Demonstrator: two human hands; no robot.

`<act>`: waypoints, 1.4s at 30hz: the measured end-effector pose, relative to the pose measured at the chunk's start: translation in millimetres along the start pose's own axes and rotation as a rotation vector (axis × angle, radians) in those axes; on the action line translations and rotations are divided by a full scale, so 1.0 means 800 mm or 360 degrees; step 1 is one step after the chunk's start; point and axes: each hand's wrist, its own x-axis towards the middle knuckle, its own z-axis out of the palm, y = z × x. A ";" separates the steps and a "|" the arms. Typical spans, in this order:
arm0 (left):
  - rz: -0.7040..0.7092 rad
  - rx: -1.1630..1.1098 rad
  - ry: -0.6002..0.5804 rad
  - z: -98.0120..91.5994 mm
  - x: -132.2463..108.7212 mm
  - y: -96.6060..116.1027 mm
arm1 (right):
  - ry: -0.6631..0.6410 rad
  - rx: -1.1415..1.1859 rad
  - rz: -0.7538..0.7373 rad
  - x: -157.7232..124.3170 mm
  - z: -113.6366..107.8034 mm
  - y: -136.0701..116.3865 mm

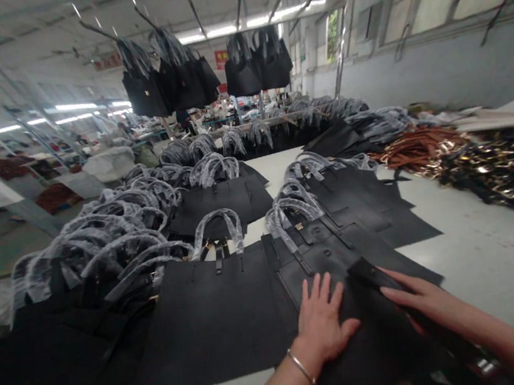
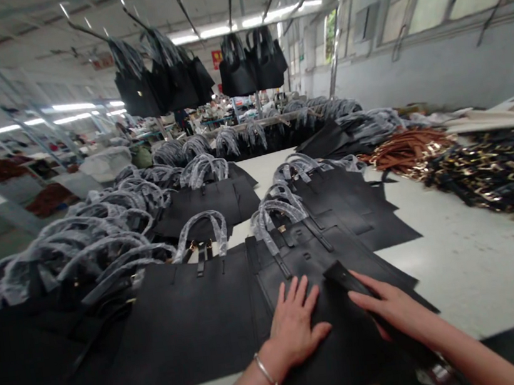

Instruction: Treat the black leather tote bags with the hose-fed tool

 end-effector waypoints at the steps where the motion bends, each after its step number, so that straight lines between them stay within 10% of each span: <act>1: 0.0010 0.0001 -0.0057 0.001 -0.003 0.006 | -0.0026 0.0092 0.0031 0.005 -0.002 -0.007; 19: 0.0170 -0.0279 -0.0408 -0.023 -0.053 0.036 | -0.0536 0.0148 0.0282 0.055 -0.033 -0.050; 30: 0.0202 -0.0269 -0.0410 -0.027 -0.052 0.034 | -0.0499 0.0089 0.0301 0.055 -0.027 -0.042; 36: 0.0208 -0.0169 -0.0373 -0.020 -0.055 0.035 | 0.0049 0.0117 -0.0060 0.059 -0.033 -0.069; 42: 0.0211 -0.0217 -0.0377 -0.022 -0.060 0.042 | -0.0318 0.0049 0.0152 0.025 -0.030 -0.062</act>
